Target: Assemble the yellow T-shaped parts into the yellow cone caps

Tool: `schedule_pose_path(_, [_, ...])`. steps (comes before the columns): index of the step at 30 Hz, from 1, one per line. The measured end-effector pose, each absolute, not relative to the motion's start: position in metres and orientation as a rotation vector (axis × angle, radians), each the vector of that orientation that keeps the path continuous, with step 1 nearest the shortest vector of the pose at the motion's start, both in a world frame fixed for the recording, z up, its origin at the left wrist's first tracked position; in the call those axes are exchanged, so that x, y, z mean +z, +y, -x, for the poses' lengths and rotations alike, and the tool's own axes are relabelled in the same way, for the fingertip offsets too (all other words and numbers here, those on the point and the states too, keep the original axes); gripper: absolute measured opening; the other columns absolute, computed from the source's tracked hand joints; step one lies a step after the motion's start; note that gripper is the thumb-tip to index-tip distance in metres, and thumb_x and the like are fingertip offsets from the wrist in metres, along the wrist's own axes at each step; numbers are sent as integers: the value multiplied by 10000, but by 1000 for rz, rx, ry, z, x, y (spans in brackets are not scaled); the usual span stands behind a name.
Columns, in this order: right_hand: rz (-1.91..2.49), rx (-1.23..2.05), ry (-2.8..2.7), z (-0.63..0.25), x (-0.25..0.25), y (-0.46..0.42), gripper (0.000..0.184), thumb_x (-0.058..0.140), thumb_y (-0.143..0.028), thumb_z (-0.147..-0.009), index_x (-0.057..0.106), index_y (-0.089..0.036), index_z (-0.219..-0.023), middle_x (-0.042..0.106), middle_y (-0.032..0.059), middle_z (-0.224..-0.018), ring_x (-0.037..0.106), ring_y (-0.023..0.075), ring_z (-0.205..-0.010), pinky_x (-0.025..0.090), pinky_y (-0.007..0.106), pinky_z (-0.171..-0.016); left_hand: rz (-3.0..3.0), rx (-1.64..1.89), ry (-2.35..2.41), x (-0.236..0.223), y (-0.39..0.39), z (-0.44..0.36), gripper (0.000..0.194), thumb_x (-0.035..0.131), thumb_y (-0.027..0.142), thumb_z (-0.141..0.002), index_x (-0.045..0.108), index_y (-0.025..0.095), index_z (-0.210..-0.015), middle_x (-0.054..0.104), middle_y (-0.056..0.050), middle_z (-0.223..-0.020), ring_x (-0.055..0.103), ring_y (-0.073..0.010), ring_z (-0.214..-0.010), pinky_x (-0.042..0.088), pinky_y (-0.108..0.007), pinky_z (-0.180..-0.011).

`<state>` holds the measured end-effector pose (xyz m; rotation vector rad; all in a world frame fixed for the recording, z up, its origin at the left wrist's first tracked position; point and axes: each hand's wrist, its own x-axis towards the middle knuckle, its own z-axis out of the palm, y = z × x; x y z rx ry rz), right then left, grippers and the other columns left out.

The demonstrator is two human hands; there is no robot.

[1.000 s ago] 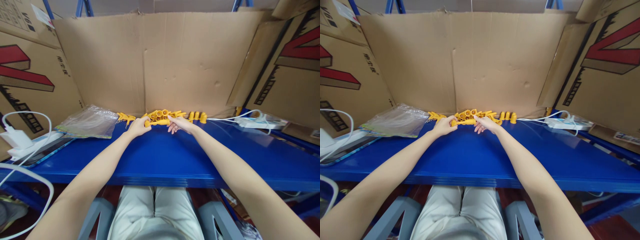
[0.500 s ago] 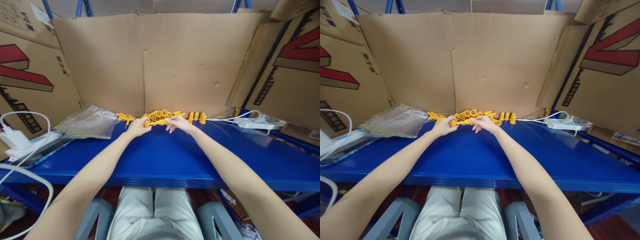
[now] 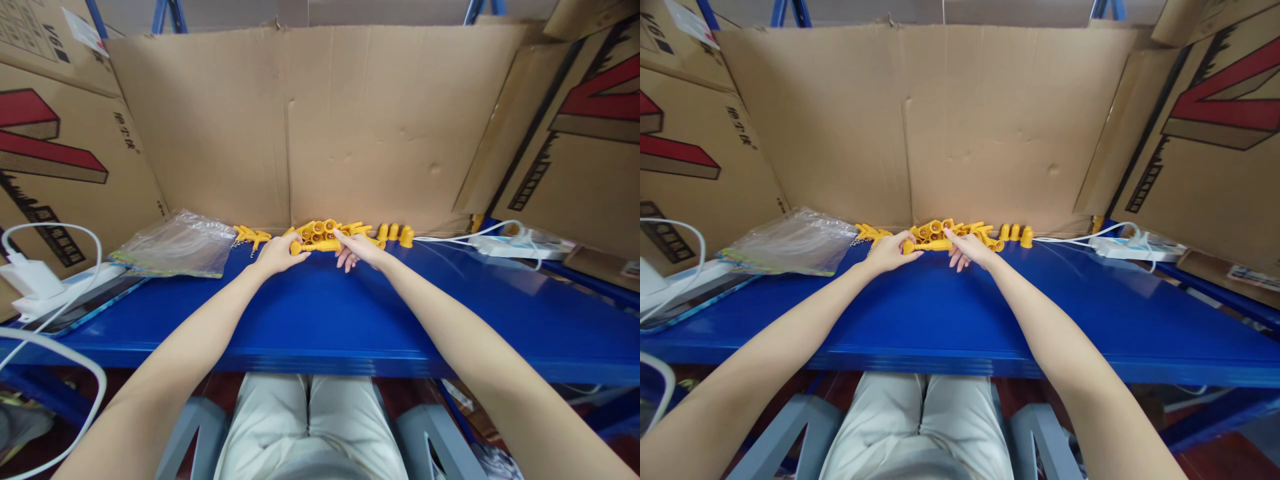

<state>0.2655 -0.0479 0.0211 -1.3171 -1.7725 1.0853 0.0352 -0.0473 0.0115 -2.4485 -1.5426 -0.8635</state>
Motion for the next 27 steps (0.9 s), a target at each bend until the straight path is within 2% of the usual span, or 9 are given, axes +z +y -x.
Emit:
schedule_pose_path(3, [1309,1177,-1811,-271,22,-47,649,296,-685,-912,597,-127,-771,687,120,-626,610,138,-413,448,212,-369,2447,-870,-1559,11,-47,-35,391,619,508,-763,615,208,-1013,635,-8,-726,603,-187,-683,376,-266,-603])
schedule_pose_path(5, [1272,1234,-1848,-277,21,-45,566,411,-656,-900,609,-126,-905,718,125,-758,655,144,-501,501,216,-434,2441,-873,-1562,11,-47,-35,390,617,513,-763,614,209,-1008,638,-9,-731,603,-186,-684,375,-264,-601])
schedule_pose_path(7, [1201,1243,-1873,-282,20,-43,452,613,-536,-856,580,-143,-1075,721,123,-960,691,137,-621,550,211,-533,2436,-869,-1571,12,-47,-35,384,616,516,-763,615,214,-1000,643,-9,-740,603,-183,-686,378,-262,-605])
schedule_pose_path(9, [1135,1227,-1874,-285,18,-41,516,747,-375,-788,521,-176,-1207,676,115,-1137,702,121,-715,573,208,-619,2427,-856,-1593,12,-48,-35,383,614,522,-764,618,219,-999,647,-10,-748,603,-180,-685,381,-261,-610])
schedule_pose_path(11, [1099,1218,-1862,-286,17,-41,569,775,-286,-760,496,-196,-1247,645,108,-1204,700,112,-752,579,209,-652,2423,-845,-1603,12,-48,-35,391,610,530,-765,618,223,-1007,649,-9,-753,603,-179,-685,383,-261,-614])
schedule_pose_path(17, [1080,1218,-1820,-283,18,-42,347,757,-243,-767,584,-172,-1059,697,89,-1055,702,131,-744,573,215,-626,2414,-836,-1591,11,-47,-35,415,611,536,-760,614,221,-1030,655,-14,-762,612,-189,-693,389,-265,-610])
schedule_pose_path(27, [1105,1241,-1794,-281,20,-42,252,711,-255,-814,609,-148,-1018,715,107,-1005,699,137,-742,562,208,-614,2424,-816,-1570,10,-47,-34,412,611,518,-772,609,216,-1051,646,-11,-739,618,-199,-707,389,-272,-619])
